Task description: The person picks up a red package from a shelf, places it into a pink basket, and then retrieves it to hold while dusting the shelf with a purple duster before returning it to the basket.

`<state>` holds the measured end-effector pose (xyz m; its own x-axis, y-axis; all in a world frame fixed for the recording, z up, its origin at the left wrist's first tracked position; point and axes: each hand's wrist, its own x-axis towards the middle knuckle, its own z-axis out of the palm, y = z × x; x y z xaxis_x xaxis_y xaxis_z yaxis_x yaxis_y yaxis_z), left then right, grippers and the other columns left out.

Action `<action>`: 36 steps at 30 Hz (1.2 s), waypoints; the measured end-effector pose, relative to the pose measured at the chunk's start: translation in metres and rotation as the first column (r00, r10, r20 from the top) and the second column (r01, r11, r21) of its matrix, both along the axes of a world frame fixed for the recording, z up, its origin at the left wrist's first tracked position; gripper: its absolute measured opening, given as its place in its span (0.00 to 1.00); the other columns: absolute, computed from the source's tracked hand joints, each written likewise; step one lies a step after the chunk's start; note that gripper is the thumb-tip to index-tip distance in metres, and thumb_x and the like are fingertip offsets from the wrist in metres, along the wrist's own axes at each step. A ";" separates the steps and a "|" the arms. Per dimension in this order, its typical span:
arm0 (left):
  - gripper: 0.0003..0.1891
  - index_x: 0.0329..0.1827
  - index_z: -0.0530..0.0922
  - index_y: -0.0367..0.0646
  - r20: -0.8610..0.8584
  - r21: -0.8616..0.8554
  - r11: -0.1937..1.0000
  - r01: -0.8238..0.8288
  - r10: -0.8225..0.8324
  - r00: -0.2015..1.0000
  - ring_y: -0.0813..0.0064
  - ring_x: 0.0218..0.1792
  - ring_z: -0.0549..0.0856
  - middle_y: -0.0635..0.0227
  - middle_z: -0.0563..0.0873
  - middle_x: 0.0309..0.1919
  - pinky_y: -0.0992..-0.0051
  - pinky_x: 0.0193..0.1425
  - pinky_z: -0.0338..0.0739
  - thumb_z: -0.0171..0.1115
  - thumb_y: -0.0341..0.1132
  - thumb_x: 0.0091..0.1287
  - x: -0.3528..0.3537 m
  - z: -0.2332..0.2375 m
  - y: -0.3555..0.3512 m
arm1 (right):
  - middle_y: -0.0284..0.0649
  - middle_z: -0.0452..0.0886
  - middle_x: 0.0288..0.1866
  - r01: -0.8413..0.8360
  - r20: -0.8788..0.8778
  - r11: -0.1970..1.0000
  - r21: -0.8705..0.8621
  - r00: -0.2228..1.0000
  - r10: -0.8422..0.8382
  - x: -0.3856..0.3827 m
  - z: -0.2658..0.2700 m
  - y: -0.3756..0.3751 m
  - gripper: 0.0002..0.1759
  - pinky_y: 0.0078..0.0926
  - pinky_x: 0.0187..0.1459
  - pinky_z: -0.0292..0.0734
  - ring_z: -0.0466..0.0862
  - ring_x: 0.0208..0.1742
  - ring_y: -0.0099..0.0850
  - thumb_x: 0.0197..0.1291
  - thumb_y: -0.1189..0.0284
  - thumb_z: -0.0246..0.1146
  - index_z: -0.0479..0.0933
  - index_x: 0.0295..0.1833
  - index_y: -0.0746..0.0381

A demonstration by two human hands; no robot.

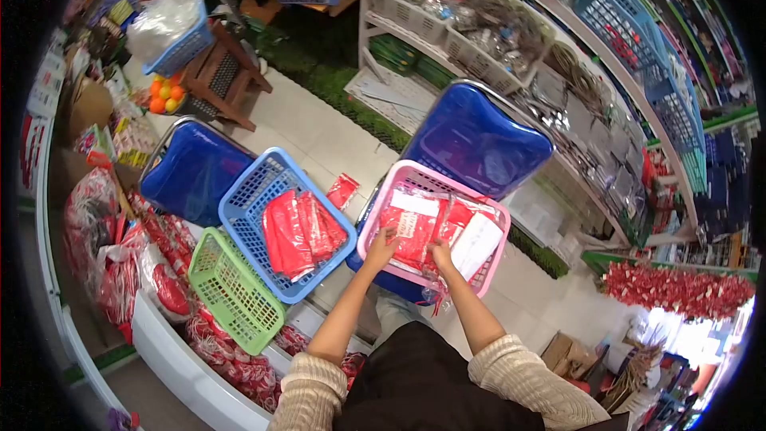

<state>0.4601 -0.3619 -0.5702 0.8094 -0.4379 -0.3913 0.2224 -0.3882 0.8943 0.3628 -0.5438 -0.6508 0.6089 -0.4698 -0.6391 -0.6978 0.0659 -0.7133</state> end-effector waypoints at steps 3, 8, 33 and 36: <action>0.24 0.56 0.68 0.31 0.065 0.006 0.992 -0.125 0.125 0.990 0.56 0.54 0.79 0.48 0.80 0.50 0.65 0.59 0.72 0.61 0.35 0.60 -0.008 -0.060 -0.015 | 0.50 0.80 0.37 -0.018 -0.094 0.993 -0.116 0.996 0.007 0.006 -0.001 0.012 0.23 0.31 0.37 0.75 0.80 0.36 0.36 0.49 0.74 0.60 0.71 0.51 0.75; 0.26 0.52 0.71 0.28 -0.063 0.349 0.935 0.070 -0.051 0.997 0.44 0.49 0.79 0.39 0.81 0.43 0.57 0.55 0.74 0.64 0.37 0.53 0.001 -0.055 -0.013 | 0.58 0.79 0.35 -0.165 -0.152 0.952 -0.258 0.980 0.129 0.019 -0.012 0.034 0.25 0.35 0.39 0.76 0.82 0.39 0.46 0.44 0.74 0.59 0.68 0.49 0.76; 0.22 0.58 0.72 0.35 -0.016 -0.109 0.991 -0.083 0.082 0.996 0.69 0.48 0.82 0.58 0.84 0.46 0.73 0.54 0.72 0.57 0.40 0.67 0.001 -0.011 -0.002 | 0.29 0.74 0.28 0.252 0.091 0.864 0.436 0.943 -0.321 -0.012 0.098 0.008 0.10 0.18 0.29 0.66 0.72 0.28 0.19 0.55 0.80 0.60 0.74 0.44 0.66; 0.23 0.61 0.71 0.35 -0.106 -0.241 0.960 -0.144 0.122 0.987 0.78 0.47 0.80 0.64 0.82 0.50 0.78 0.55 0.72 0.58 0.38 0.68 0.004 0.073 -0.004 | 0.35 0.75 0.36 0.226 0.283 0.804 0.550 0.855 -0.434 -0.013 0.105 0.009 0.13 0.19 0.32 0.72 0.76 0.31 0.24 0.59 0.83 0.55 0.71 0.49 0.64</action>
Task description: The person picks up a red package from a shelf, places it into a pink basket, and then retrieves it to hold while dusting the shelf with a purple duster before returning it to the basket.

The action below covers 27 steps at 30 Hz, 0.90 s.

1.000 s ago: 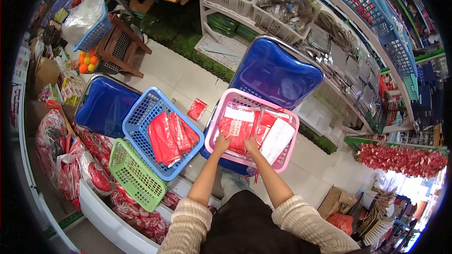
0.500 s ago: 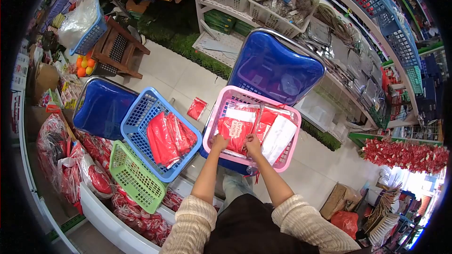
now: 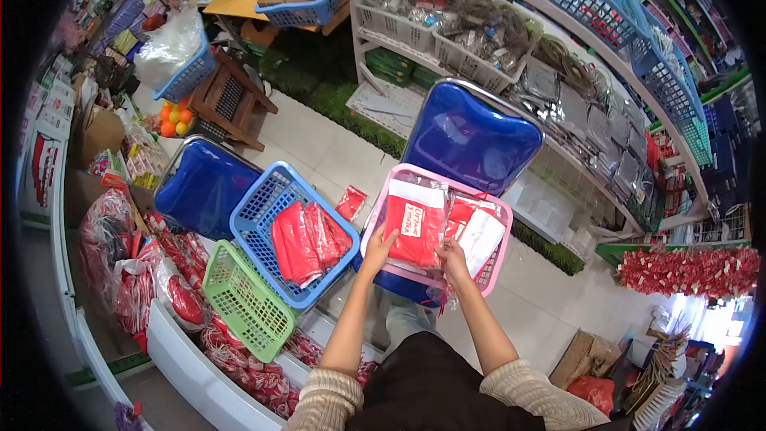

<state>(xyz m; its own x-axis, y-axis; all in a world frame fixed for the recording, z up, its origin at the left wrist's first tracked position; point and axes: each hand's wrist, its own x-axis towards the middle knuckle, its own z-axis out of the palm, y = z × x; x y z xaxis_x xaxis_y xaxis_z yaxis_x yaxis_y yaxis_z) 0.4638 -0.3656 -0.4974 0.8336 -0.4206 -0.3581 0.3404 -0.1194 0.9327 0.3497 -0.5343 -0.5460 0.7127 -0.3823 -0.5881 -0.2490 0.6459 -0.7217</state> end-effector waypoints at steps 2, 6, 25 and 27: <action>0.23 0.62 0.71 0.34 -0.013 -0.103 0.994 -0.041 0.040 0.999 0.79 0.48 0.80 0.65 0.81 0.51 0.78 0.56 0.71 0.59 0.37 0.67 0.002 0.030 0.002 | 0.41 0.76 0.39 -0.017 0.048 0.995 0.095 0.999 0.013 0.005 0.026 -0.001 0.22 0.28 0.33 0.81 0.82 0.37 0.32 0.61 0.82 0.53 0.63 0.62 0.60; 0.23 0.62 0.70 0.34 0.022 -0.233 0.958 -0.165 0.174 0.984 0.78 0.52 0.78 0.63 0.80 0.53 0.77 0.58 0.71 0.60 0.36 0.66 0.002 0.098 0.011 | 0.50 0.74 0.53 -0.095 0.182 0.990 0.106 0.980 0.075 0.030 0.148 0.018 0.33 0.41 0.28 0.86 0.85 0.35 0.41 0.62 0.81 0.52 0.49 0.71 0.58; 0.38 0.71 0.55 0.40 -0.079 -0.826 0.443 -0.347 0.519 0.851 0.62 0.69 0.64 0.59 0.64 0.69 0.60 0.72 0.57 0.34 0.62 0.70 -0.100 0.314 0.190 | 0.49 0.76 0.54 -0.656 0.619 0.731 -0.187 0.499 0.606 0.074 0.343 0.151 0.27 0.29 0.25 0.85 0.84 0.36 0.35 0.59 0.80 0.59 0.63 0.64 0.68; 0.42 0.71 0.56 0.40 -0.160 -0.898 0.295 -0.328 0.475 0.865 0.61 0.68 0.65 0.58 0.65 0.68 0.60 0.72 0.56 0.36 0.67 0.66 -0.117 0.322 0.207 | 0.42 0.81 0.45 -0.680 0.592 0.677 -0.283 0.431 0.681 0.080 0.355 0.168 0.22 0.25 0.22 0.83 0.83 0.30 0.27 0.57 0.80 0.61 0.70 0.58 0.69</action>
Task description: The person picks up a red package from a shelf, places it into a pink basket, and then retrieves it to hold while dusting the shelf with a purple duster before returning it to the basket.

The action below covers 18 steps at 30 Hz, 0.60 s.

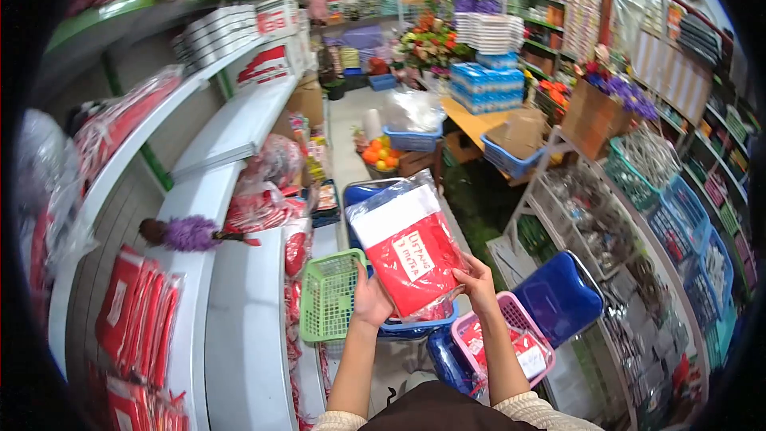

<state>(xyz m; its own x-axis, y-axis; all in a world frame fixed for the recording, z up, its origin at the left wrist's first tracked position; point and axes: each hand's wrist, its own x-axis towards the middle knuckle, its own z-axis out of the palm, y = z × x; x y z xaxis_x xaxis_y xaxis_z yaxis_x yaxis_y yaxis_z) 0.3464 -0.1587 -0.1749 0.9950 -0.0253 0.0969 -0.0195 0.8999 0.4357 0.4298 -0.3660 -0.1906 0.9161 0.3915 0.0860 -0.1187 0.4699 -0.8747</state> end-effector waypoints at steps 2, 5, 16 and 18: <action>0.41 0.71 0.57 0.41 0.028 -0.107 0.993 -0.049 0.052 0.998 0.58 0.68 0.66 0.58 0.65 0.68 0.54 0.69 0.60 0.37 0.66 0.66 -0.021 0.013 0.006 | 0.40 0.82 0.41 -0.034 0.079 0.997 -0.065 0.996 0.039 0.005 0.010 0.020 0.21 0.20 0.20 0.79 0.82 0.29 0.23 0.55 0.79 0.63 0.72 0.56 0.69; 0.37 0.70 0.58 0.42 0.075 -0.057 0.971 -0.231 0.235 0.969 0.56 0.67 0.66 0.59 0.65 0.68 0.53 0.69 0.61 0.41 0.61 0.67 -0.042 0.024 0.015 | 0.38 0.83 0.38 -0.151 0.073 0.985 -0.082 0.985 0.157 0.004 0.035 0.053 0.21 0.12 0.20 0.74 0.80 0.28 0.19 0.52 0.81 0.65 0.76 0.54 0.67; 0.31 0.69 0.57 0.43 0.290 0.355 0.643 -0.679 0.615 0.733 0.59 0.65 0.67 0.57 0.66 0.66 0.56 0.68 0.64 0.36 0.55 0.72 -0.101 0.022 0.062 | 0.36 0.82 0.30 -0.512 0.182 0.858 -0.038 0.841 0.509 0.011 0.085 0.198 0.22 0.12 0.26 0.73 0.78 0.24 0.17 0.49 0.84 0.67 0.74 0.53 0.69; 0.30 0.69 0.58 0.44 0.270 0.102 0.720 -0.687 0.644 0.715 0.59 0.64 0.68 0.57 0.67 0.65 0.56 0.67 0.65 0.37 0.55 0.71 -0.112 0.035 0.064 | 0.37 0.82 0.35 -0.570 0.190 0.822 -0.023 0.804 0.563 0.001 0.094 0.226 0.23 0.14 0.32 0.75 0.80 0.31 0.19 0.49 0.84 0.67 0.74 0.53 0.68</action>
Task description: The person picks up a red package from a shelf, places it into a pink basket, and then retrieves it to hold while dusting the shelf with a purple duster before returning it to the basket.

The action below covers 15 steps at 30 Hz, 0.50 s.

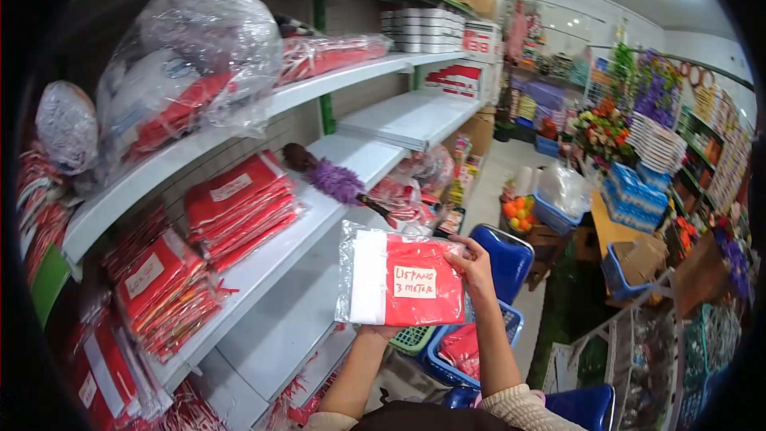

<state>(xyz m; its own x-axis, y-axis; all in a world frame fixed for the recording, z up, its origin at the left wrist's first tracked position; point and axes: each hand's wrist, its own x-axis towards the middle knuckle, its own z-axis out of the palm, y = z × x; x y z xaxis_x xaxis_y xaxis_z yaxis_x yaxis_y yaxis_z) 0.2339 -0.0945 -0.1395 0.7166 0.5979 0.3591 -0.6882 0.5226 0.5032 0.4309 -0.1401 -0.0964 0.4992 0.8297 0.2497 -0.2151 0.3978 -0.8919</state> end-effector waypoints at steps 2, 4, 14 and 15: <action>0.29 0.68 0.60 0.44 0.248 -0.253 0.955 0.153 -0.089 0.965 0.59 0.64 0.69 0.57 0.69 0.64 0.55 0.66 0.66 0.38 0.54 0.71 -0.011 0.004 0.006 | 0.37 0.82 0.36 -0.067 0.023 0.996 0.059 0.998 0.065 -0.009 0.006 0.029 0.23 0.14 0.33 0.75 0.80 0.32 0.18 0.48 0.84 0.67 0.74 0.54 0.68; 0.28 0.66 0.62 0.43 0.283 -0.280 0.951 0.134 -0.051 0.958 0.59 0.63 0.70 0.57 0.70 0.63 0.54 0.66 0.66 0.38 0.53 0.71 -0.024 0.001 0.017 | 0.38 0.81 0.38 -0.084 0.115 0.996 0.005 0.990 0.083 -0.016 0.017 0.049 0.18 0.16 0.29 0.73 0.79 0.32 0.19 0.55 0.77 0.64 0.75 0.53 0.65; 0.26 0.62 0.66 0.42 0.347 -0.380 0.913 -0.151 0.292 0.891 0.57 0.60 0.72 0.57 0.73 0.60 0.51 0.63 0.68 0.41 0.52 0.71 -0.097 0.002 0.028 | 0.48 0.81 0.35 0.159 0.756 0.952 0.260 0.580 -0.303 -0.044 0.029 0.180 0.12 0.34 0.37 0.76 0.81 0.36 0.37 0.56 0.72 0.61 0.79 0.44 0.66; 0.26 0.63 0.66 0.42 0.352 -0.335 0.928 -0.164 0.285 0.891 0.59 0.61 0.72 0.58 0.73 0.61 0.53 0.64 0.68 0.40 0.52 0.71 -0.102 0.000 0.028 | 0.52 0.79 0.38 0.202 0.898 0.939 0.279 0.291 -0.330 -0.047 0.030 0.191 0.16 0.40 0.42 0.76 0.80 0.41 0.46 0.54 0.71 0.61 0.77 0.48 0.65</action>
<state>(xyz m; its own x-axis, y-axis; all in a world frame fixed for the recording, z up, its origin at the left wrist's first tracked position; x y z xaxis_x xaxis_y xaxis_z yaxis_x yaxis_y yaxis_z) 0.1316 -0.0663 -0.1391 0.3889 0.8454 0.3661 -0.9119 0.4098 0.0223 0.3837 0.0511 -0.0663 0.0799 0.6396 0.7646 0.8518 0.3546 -0.3856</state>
